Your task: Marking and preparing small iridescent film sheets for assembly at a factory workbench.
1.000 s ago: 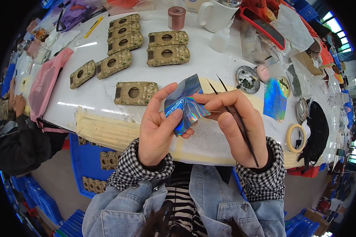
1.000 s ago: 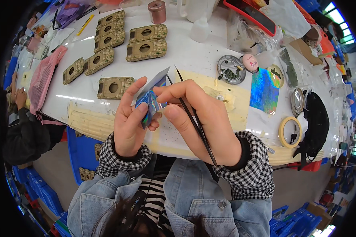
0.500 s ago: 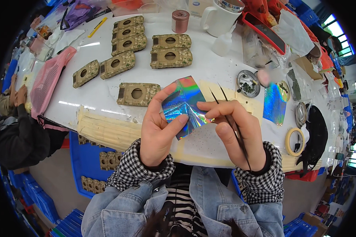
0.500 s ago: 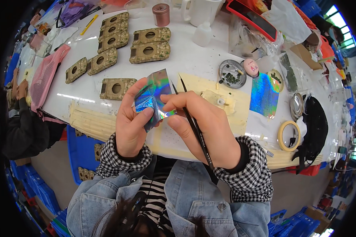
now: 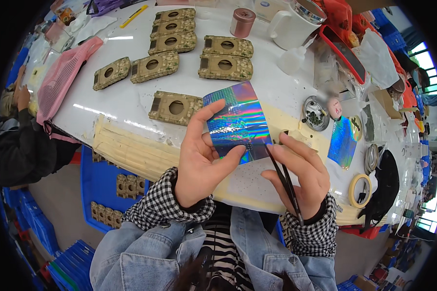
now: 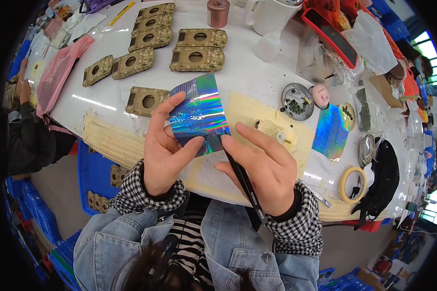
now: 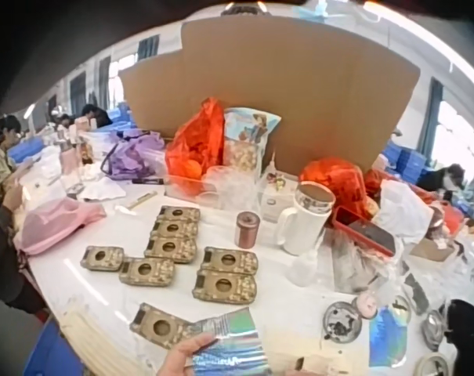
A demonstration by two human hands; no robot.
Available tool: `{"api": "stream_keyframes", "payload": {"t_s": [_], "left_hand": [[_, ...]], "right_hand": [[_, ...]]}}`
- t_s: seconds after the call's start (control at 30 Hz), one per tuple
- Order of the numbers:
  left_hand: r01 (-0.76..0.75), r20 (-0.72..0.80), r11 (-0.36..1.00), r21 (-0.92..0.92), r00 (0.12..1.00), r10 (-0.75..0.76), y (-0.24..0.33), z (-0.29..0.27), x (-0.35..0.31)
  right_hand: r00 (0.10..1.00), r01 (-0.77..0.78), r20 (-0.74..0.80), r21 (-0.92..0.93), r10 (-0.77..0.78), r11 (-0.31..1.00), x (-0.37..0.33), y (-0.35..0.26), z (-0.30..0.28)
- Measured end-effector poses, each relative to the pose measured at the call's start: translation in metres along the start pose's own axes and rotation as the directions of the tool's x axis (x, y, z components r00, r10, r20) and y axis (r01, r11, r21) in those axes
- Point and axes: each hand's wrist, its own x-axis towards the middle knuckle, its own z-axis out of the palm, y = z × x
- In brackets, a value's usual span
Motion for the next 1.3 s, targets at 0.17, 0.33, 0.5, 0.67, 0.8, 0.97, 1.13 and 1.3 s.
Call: {"api": "stream_keyframes", "payload": {"t_s": [0.17,0.33,0.5,0.67,0.8,0.97,1.13,1.3], "left_hand": [[0.041,0.024,0.999,-0.031,0.999,-0.040,0.001,0.003,0.002],[0.048,0.009,0.998,-0.046,0.999,-0.047,0.001,0.003,0.002],[0.050,0.018,0.998,-0.028,0.999,-0.049,0.002,0.003,0.001],[0.049,-0.002,0.999,-0.024,0.999,-0.049,0.003,0.002,0.000],[0.035,0.001,0.999,-0.017,0.999,-0.035,0.002,0.003,0.001],[0.002,0.006,1.000,0.010,1.000,-0.002,0.000,0.001,0.000],[-0.032,-0.007,0.996,0.079,0.999,0.032,0.001,0.004,-0.001],[-0.003,-0.010,0.999,0.047,1.000,0.004,0.001,0.004,0.000]], "right_hand": [[0.996,0.071,0.045,0.003,-0.071,0.997,0.001,0.000,0.001],[0.998,0.055,0.042,0.003,-0.055,0.998,0.001,0.003,0.005],[0.998,0.043,0.038,0.002,-0.043,0.999,0.001,0.003,0.007],[0.997,0.016,0.074,0.072,-0.021,0.997,0.000,0.001,0.005],[0.998,0.008,0.066,0.066,-0.013,0.998,0.000,0.000,0.006],[0.996,0.017,0.081,0.051,-0.021,0.999,0.001,0.000,0.006],[0.998,0.048,0.046,-0.025,-0.047,0.999,0.000,0.000,0.009],[0.997,0.055,0.048,-0.040,-0.053,0.998,-0.001,-0.002,0.009]]}}
